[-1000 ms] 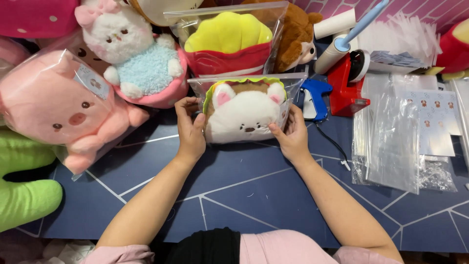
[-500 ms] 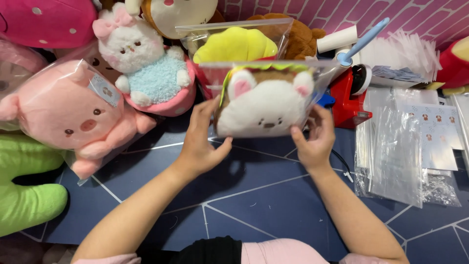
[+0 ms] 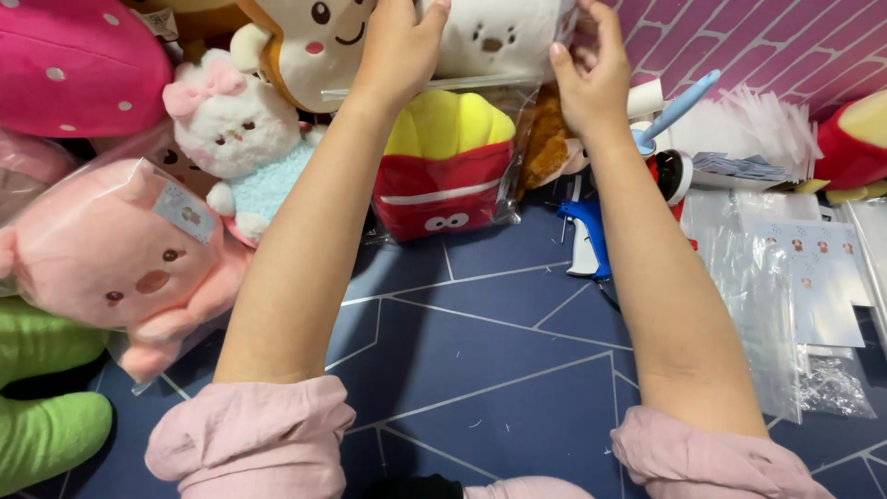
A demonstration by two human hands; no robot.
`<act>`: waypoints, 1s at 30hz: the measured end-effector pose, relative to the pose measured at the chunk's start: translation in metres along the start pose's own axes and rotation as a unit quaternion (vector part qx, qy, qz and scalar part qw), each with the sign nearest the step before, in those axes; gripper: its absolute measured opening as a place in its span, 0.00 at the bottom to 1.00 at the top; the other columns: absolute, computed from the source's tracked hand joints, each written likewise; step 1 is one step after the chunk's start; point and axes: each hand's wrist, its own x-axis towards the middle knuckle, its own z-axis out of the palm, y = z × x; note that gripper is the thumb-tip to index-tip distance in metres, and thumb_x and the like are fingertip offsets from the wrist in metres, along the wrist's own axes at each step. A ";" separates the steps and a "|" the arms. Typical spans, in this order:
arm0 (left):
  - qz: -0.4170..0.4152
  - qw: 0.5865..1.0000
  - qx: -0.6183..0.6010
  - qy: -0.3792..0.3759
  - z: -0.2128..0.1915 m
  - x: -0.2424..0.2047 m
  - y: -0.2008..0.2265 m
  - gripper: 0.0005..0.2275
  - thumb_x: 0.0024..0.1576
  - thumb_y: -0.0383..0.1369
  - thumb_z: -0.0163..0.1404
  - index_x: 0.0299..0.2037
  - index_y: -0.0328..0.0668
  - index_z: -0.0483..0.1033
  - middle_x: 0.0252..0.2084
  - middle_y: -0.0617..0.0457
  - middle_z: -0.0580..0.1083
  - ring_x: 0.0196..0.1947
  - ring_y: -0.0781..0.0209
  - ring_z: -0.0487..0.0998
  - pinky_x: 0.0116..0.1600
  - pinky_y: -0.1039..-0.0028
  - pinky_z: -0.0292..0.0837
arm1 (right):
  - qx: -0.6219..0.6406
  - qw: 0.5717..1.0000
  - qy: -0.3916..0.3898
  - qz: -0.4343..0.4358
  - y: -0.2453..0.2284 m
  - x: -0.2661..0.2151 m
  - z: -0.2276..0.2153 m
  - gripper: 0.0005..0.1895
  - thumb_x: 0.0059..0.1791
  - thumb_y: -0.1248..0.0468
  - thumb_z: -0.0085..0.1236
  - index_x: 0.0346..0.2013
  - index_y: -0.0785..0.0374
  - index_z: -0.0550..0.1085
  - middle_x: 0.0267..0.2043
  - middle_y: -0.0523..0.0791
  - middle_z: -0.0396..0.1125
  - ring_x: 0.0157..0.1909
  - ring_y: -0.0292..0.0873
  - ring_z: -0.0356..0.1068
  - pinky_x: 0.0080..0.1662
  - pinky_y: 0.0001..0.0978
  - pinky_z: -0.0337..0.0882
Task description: Using a lint roller to remove dust and lint from a bread-shaped plush toy on a workshop table.
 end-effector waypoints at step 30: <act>-0.040 0.950 0.227 -0.212 -0.017 -0.317 -0.002 0.20 0.63 0.42 0.46 0.63 0.47 0.68 0.64 0.46 0.65 0.71 0.40 0.57 0.71 0.42 0.47 | 0.050 0.979 -0.076 0.185 -0.071 -0.278 0.012 0.17 0.57 0.62 0.48 0.59 0.65 0.73 0.55 0.52 0.72 0.61 0.48 0.71 0.60 0.43 0.71</act>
